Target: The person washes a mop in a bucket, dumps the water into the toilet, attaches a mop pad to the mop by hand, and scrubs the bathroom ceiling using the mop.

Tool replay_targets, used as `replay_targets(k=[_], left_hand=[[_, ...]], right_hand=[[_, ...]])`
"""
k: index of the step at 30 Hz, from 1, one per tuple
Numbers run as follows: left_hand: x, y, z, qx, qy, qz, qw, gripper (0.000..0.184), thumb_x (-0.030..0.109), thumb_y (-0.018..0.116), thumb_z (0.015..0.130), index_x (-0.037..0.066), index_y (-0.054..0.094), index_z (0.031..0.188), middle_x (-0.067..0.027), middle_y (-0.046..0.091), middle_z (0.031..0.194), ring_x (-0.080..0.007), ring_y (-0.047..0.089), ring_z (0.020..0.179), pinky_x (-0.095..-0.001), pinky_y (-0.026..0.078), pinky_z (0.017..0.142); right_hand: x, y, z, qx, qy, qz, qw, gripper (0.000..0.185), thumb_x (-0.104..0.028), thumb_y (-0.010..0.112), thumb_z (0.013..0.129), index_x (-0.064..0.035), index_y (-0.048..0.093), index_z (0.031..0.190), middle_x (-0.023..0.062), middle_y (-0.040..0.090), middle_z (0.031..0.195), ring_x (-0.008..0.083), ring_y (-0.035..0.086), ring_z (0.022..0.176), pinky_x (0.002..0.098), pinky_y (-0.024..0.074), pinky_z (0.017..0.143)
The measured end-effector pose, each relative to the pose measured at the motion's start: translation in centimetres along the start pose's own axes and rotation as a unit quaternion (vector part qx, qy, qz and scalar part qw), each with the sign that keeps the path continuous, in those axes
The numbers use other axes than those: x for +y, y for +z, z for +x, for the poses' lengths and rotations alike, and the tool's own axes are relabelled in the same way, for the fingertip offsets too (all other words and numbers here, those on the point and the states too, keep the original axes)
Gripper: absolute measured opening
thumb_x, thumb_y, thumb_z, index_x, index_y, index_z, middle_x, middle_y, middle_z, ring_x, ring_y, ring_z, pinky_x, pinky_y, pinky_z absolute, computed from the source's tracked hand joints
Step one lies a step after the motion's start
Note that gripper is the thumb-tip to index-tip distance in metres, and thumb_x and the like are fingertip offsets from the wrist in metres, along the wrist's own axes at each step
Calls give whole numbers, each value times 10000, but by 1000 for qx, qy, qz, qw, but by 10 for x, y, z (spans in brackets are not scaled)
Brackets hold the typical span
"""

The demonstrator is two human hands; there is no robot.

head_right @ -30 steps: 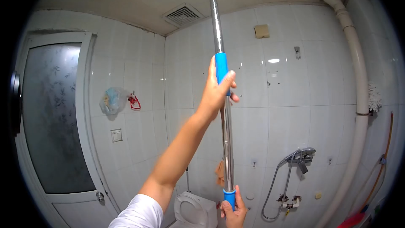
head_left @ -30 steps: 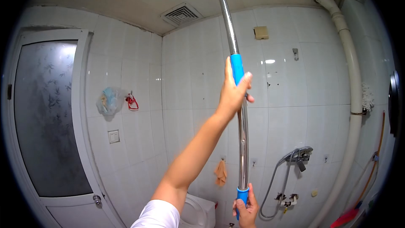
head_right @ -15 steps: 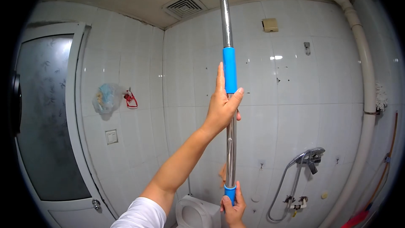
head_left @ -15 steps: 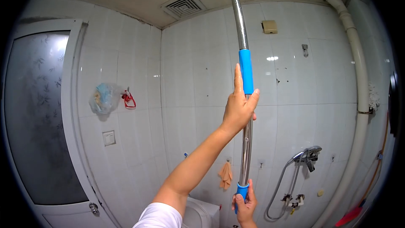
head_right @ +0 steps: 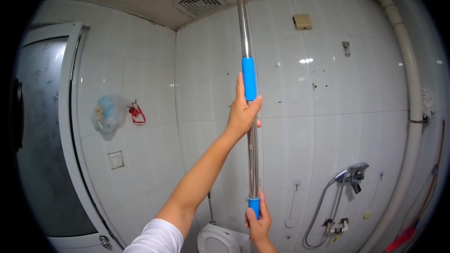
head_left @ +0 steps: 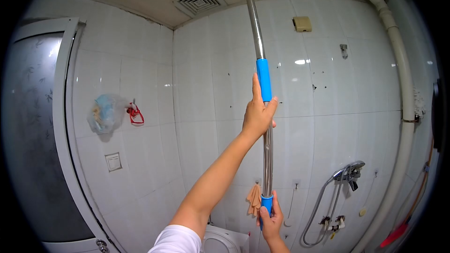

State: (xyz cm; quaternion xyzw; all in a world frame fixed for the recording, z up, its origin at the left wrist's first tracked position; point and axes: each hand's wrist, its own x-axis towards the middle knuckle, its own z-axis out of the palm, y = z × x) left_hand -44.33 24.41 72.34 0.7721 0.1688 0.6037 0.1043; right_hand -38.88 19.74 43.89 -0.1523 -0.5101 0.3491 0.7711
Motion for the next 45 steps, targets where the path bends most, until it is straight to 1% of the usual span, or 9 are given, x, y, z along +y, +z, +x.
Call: replay_targets(k=[5,10,17,20,24,28,35,37,45], left_hand=[[-33,7,18,18,6,10,1000,804,185,472,860,50,-97,1411,-20,429,568,-146,503,395,-280,441,406],[-35,21,23,41,-22,-5,999,784,153,483,860,98,-50,1432,-13,399,693,-89,422,463,-249,443,382],[-53,50,35,63,-26,-13,998,773,165,489,866,97,-29,1435,-28,414,719,-92,458,549,-247,447,387],[-68,63,47,78,-6,-1,997,785,170,477,860,92,-61,1426,-31,420,670,-120,451,436,-268,454,387],[-82,74,58,89,-23,0,996,787,168,485,854,87,-47,1429,-52,441,728,-128,477,549,-275,468,384],[-96,69,69,81,-54,-17,995,783,175,494,851,75,-24,1430,-66,447,780,-137,493,632,-269,478,393],[-126,54,92,69,-44,-69,994,785,168,507,848,74,-10,1431,-60,438,798,-128,478,631,-260,480,408],[-130,49,91,69,-49,-88,993,714,148,500,834,101,91,1418,-38,422,777,-111,461,627,-251,472,405],[-124,24,80,64,-36,-85,994,716,160,509,833,102,97,1416,-38,434,746,-104,463,561,-252,463,389]], right_hand=[[14,-9,23,-14,22,4,1000,598,-82,546,870,-33,267,1397,4,489,660,51,423,493,188,367,418],[24,-28,40,-26,18,-2,999,595,-102,564,872,-42,283,1393,1,486,664,48,426,495,186,370,417],[21,-65,63,-36,29,-22,999,585,-99,560,875,-30,287,1388,16,517,726,46,439,510,189,384,426],[19,-79,75,-47,18,-12,999,578,-87,556,875,-32,292,1386,19,526,747,47,441,514,189,386,429],[13,-90,89,-47,30,-39,998,580,-73,538,878,-31,274,1393,5,500,693,45,419,484,188,370,417],[3,-79,98,-44,58,-18,997,575,-66,521,884,-20,262,1395,-10,473,652,39,397,460,185,356,409],[12,-66,115,-44,32,-55,997,572,-68,531,882,-30,276,1393,-4,482,670,33,404,468,186,359,408],[16,-61,116,-43,33,-49,997,573,-74,533,883,-35,276,1394,3,488,678,36,414,471,191,364,406],[39,-45,111,-34,-1,-52,998,534,-48,544,869,-34,346,1365,10,522,646,35,431,477,191,370,412]])
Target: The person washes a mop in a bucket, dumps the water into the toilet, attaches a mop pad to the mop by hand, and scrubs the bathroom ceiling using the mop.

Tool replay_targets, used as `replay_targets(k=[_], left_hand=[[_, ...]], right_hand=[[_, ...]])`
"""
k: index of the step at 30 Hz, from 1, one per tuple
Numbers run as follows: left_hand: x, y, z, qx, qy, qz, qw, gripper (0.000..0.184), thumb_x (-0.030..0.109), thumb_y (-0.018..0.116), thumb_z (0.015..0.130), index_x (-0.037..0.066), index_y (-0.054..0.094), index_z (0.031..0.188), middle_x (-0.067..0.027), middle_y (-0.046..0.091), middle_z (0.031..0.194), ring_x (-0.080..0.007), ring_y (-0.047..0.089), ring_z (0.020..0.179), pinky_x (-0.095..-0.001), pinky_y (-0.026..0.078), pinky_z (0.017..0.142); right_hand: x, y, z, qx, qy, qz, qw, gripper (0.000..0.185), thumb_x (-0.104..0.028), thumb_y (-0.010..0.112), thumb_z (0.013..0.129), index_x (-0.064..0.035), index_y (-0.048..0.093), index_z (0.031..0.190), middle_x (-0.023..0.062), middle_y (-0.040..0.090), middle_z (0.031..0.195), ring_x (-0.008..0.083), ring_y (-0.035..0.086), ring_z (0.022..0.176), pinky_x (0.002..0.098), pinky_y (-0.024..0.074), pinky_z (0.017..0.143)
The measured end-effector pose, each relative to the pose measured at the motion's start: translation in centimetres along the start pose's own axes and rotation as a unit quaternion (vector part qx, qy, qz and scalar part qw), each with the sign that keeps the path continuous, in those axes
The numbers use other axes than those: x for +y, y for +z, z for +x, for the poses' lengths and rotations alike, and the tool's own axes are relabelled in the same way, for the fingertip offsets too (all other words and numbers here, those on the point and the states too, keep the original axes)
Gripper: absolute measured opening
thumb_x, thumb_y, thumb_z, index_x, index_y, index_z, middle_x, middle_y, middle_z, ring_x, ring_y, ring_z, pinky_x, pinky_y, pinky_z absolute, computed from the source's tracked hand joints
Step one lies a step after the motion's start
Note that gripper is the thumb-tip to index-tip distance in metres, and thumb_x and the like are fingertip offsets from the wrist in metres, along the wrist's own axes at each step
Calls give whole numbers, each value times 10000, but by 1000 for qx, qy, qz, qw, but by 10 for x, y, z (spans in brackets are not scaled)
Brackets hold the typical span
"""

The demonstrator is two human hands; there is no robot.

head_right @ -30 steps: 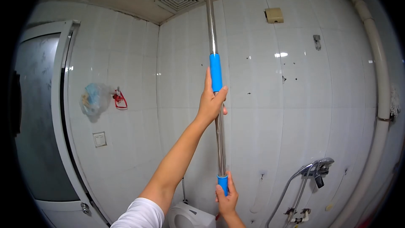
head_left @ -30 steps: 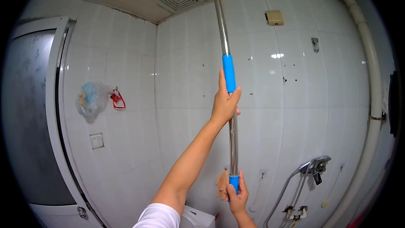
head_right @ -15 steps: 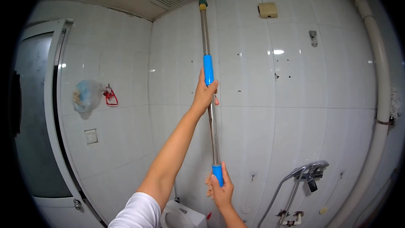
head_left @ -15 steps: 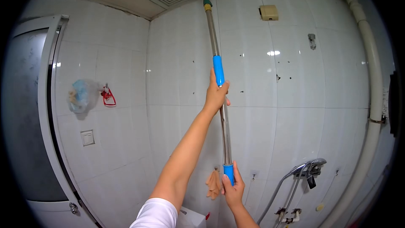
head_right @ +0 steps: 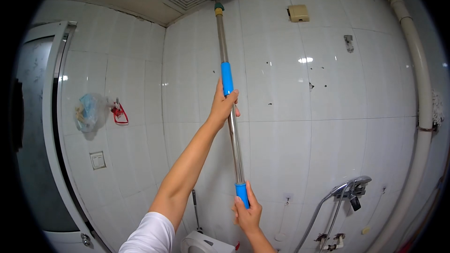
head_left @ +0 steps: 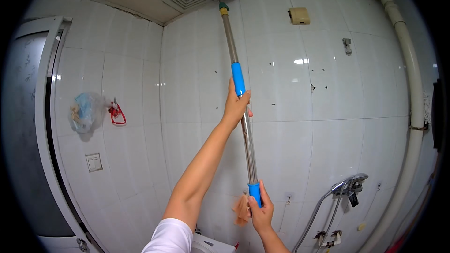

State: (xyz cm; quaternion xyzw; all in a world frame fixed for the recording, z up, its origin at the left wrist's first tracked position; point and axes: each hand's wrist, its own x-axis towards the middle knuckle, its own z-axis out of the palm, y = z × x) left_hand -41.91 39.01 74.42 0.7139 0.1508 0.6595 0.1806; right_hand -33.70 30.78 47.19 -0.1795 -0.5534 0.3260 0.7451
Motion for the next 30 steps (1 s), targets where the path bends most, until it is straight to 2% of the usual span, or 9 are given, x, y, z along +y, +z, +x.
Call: replay_targets(k=[5,7,13,18,23,25,30], left_hand=[[8,-15,-8,14,31,-15,999,698,156,504,837,100,109,1410,-33,434,718,-94,454,523,-239,450,376],[14,-23,-11,8,58,-33,998,692,144,497,842,101,108,1413,-31,428,709,-90,443,502,-229,447,373],[28,-36,-15,46,94,-16,994,677,128,471,850,105,102,1417,-35,427,721,-89,433,481,-231,454,368],[27,-30,-9,48,116,-31,992,634,128,444,855,90,117,1397,-39,430,713,-95,439,465,-236,451,359],[20,-11,-2,25,67,-48,996,581,143,444,863,81,152,1361,-45,426,699,-101,438,433,-241,444,357],[14,0,1,10,61,-51,997,594,152,445,866,83,134,1368,-44,425,699,-104,438,430,-246,446,359],[-4,31,10,-9,33,-49,998,655,160,463,859,90,88,1392,-47,424,719,-105,448,499,-246,451,374]], right_hand=[[2,5,-5,1,3,-25,1000,530,-70,573,857,-25,377,1346,6,528,653,36,445,480,190,373,410],[10,7,-5,1,-51,-56,997,515,-83,593,846,-19,413,1324,1,528,658,36,449,481,193,383,419],[11,12,1,-5,-93,-92,991,482,-88,606,839,-13,458,1292,7,539,676,44,462,486,206,388,428],[8,2,9,4,-76,-86,993,472,-97,610,841,-10,468,1282,17,559,687,49,474,504,202,394,456],[-13,-3,7,29,-25,-56,998,462,-102,609,846,-3,472,1276,28,588,712,41,493,560,198,424,519],[9,-17,12,33,-97,-123,987,517,-99,601,853,-39,412,1331,7,548,735,32,436,540,185,379,443],[13,-31,10,59,-70,-113,989,539,-103,597,854,-42,385,1346,18,536,716,37,435,511,186,383,423]])
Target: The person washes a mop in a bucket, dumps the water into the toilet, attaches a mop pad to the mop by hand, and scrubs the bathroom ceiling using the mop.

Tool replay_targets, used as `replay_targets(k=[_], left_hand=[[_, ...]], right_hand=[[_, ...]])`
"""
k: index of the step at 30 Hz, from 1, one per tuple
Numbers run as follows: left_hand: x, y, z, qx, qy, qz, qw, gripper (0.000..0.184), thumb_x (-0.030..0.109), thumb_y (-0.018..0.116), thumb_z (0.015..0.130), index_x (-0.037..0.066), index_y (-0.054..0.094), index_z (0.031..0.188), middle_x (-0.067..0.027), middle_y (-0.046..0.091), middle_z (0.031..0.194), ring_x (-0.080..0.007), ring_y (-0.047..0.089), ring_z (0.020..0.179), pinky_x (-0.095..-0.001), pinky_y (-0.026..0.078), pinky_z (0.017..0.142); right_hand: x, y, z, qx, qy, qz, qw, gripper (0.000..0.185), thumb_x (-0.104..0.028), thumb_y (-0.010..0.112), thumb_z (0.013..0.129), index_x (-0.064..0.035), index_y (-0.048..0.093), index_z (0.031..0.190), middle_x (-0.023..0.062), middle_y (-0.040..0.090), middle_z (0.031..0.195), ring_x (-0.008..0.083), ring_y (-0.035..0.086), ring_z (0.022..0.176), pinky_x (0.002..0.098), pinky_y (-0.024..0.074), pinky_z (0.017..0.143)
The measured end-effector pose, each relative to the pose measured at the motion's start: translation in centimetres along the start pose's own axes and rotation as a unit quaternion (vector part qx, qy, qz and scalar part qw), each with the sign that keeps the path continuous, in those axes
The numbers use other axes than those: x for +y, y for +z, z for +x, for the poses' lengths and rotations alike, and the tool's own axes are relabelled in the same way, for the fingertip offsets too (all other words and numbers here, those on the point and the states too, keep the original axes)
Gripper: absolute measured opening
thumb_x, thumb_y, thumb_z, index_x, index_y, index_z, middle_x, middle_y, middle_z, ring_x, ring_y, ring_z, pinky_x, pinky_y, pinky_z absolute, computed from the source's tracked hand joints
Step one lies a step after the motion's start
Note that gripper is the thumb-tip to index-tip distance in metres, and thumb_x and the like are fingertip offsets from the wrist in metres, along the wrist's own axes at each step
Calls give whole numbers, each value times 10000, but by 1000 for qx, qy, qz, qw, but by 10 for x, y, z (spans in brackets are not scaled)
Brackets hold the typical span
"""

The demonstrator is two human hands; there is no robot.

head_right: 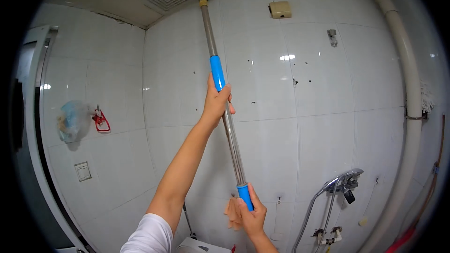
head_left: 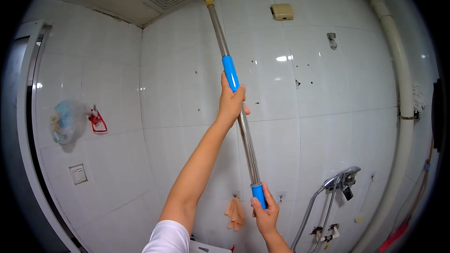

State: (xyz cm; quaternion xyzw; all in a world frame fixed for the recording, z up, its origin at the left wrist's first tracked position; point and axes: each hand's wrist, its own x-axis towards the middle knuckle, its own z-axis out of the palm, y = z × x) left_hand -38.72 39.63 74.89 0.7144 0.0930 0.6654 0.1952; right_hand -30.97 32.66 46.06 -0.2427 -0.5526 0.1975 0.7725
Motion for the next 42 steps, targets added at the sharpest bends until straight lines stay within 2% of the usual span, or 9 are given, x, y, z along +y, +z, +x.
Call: replay_targets(k=[5,8,17,19,29,33,35,38,42], left_hand=[[-5,32,7,-56,-59,42,996,730,163,486,851,105,25,1415,-57,428,802,-117,466,663,-266,487,413],[-8,58,15,-98,-28,24,994,739,162,493,848,104,24,1416,-64,430,827,-121,472,694,-270,500,427],[-3,98,17,-100,-51,8,994,767,150,494,841,106,-10,1418,-69,442,791,-136,493,632,-278,503,416],[-4,92,16,-84,-2,-3,996,734,138,482,839,116,13,1404,-68,451,766,-144,510,569,-282,499,397],[32,16,16,-11,21,56,998,755,154,465,855,123,-47,1409,-70,450,753,-136,489,502,-279,488,393],[36,-17,18,27,38,96,994,755,155,463,857,103,-52,1406,-67,449,750,-134,487,513,-277,488,396],[42,-35,15,40,37,114,992,708,180,484,848,107,48,1402,-50,433,752,-105,476,599,-258,505,416],[52,-56,14,57,40,138,988,691,175,481,850,107,63,1396,-49,433,750,-104,483,607,-259,504,412],[57,-82,13,75,50,163,983,685,171,477,853,118,65,1397,-53,441,753,-107,490,604,-261,499,407]], right_hand=[[-18,-7,0,21,47,83,995,561,-116,589,861,-44,351,1364,36,531,703,43,427,470,186,380,410],[-21,-15,3,46,50,85,994,562,-122,581,866,-45,342,1368,40,527,691,44,425,460,185,377,400],[-39,-60,13,63,30,41,997,558,-113,580,862,-49,348,1366,43,527,687,47,430,467,187,380,391],[-35,-61,12,50,49,47,996,529,-92,587,857,-35,387,1343,16,534,760,36,453,563,186,413,429],[-24,-24,30,-25,10,41,999,516,-95,590,849,-21,410,1327,0,551,748,29,453,555,184,406,442],[-1,0,38,-78,-4,42,996,554,-112,588,857,-44,363,1359,30,537,744,43,459,563,191,393,412],[3,11,42,-91,-19,43,995,553,-113,587,859,-46,362,1360,29,537,745,42,460,573,189,389,412],[1,32,43,-114,-20,46,992,555,-108,586,859,-50,360,1362,27,537,746,42,462,572,187,390,414],[-10,60,38,-135,25,111,984,561,-103,593,852,-53,362,1361,24,533,744,43,463,568,190,399,417]])
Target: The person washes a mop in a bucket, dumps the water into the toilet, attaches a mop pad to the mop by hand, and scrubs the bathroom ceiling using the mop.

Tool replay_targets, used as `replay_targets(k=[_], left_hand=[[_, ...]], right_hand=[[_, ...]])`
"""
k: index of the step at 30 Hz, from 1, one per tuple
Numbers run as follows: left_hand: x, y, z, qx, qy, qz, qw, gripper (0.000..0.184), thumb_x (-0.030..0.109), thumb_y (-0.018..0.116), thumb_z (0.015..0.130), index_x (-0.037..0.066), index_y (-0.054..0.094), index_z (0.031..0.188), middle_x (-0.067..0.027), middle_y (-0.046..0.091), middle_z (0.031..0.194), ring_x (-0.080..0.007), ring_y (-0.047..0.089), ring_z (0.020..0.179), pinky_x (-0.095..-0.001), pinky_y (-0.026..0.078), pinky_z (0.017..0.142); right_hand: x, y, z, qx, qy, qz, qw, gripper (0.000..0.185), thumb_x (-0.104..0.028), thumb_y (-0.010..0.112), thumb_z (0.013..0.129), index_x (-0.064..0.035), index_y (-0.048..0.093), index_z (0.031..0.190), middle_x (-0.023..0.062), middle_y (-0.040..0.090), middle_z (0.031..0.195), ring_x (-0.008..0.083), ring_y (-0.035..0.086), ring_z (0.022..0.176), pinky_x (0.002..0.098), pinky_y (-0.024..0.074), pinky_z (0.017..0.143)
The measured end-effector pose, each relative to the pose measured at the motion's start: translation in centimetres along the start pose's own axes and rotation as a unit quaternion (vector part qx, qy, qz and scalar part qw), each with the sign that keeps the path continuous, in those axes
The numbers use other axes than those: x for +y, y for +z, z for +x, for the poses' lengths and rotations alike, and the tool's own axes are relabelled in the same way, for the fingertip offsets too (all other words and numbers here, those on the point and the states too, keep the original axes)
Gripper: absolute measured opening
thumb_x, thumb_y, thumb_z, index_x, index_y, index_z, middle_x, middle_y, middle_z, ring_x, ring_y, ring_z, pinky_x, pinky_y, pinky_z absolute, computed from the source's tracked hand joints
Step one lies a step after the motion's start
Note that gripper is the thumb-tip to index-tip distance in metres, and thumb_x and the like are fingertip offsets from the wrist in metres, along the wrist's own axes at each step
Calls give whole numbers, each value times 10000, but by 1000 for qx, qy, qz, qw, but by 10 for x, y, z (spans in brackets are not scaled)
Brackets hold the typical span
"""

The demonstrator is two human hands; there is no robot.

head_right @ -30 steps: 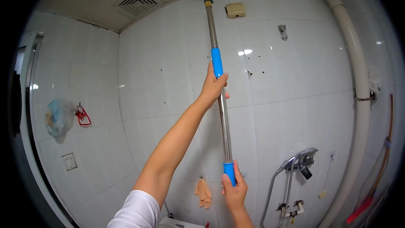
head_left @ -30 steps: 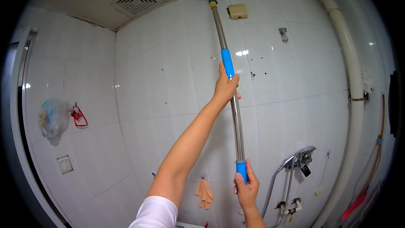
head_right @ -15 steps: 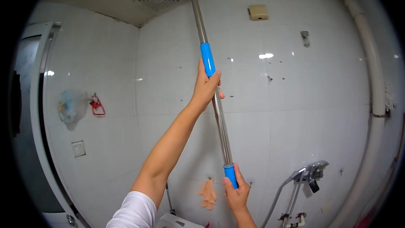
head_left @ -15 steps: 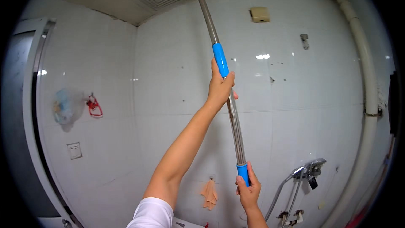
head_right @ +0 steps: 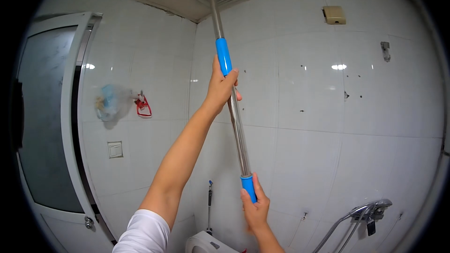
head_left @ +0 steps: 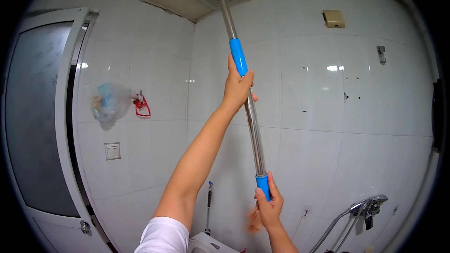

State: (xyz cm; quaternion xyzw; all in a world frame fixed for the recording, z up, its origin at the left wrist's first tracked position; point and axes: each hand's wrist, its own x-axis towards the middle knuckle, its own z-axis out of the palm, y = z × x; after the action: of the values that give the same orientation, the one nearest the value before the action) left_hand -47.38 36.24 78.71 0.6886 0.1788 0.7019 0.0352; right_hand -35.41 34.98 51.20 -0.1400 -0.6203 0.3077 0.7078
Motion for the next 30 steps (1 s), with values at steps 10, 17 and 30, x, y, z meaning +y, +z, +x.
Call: replay_targets(k=[10,17,30], left_hand=[[-27,-37,14,9,-33,31,999,715,165,469,853,103,18,1403,-65,456,740,-127,494,545,-279,491,400],[-31,-58,12,2,-42,35,999,652,174,476,854,108,116,1392,-53,449,758,-110,490,614,-260,496,402],[-54,-98,19,5,-40,56,998,664,164,488,842,106,134,1401,-44,447,752,-100,488,609,-250,493,395]], right_hand=[[25,39,10,-1,-19,0,1000,530,-90,587,856,-13,387,1341,12,569,852,22,442,595,172,388,514],[39,65,10,-8,5,10,1000,528,-94,593,856,4,389,1332,98,582,1125,43,499,729,184,439,645],[64,111,14,-22,14,29,999,545,-106,591,862,-2,365,1348,97,582,1108,64,520,760,206,450,686]])
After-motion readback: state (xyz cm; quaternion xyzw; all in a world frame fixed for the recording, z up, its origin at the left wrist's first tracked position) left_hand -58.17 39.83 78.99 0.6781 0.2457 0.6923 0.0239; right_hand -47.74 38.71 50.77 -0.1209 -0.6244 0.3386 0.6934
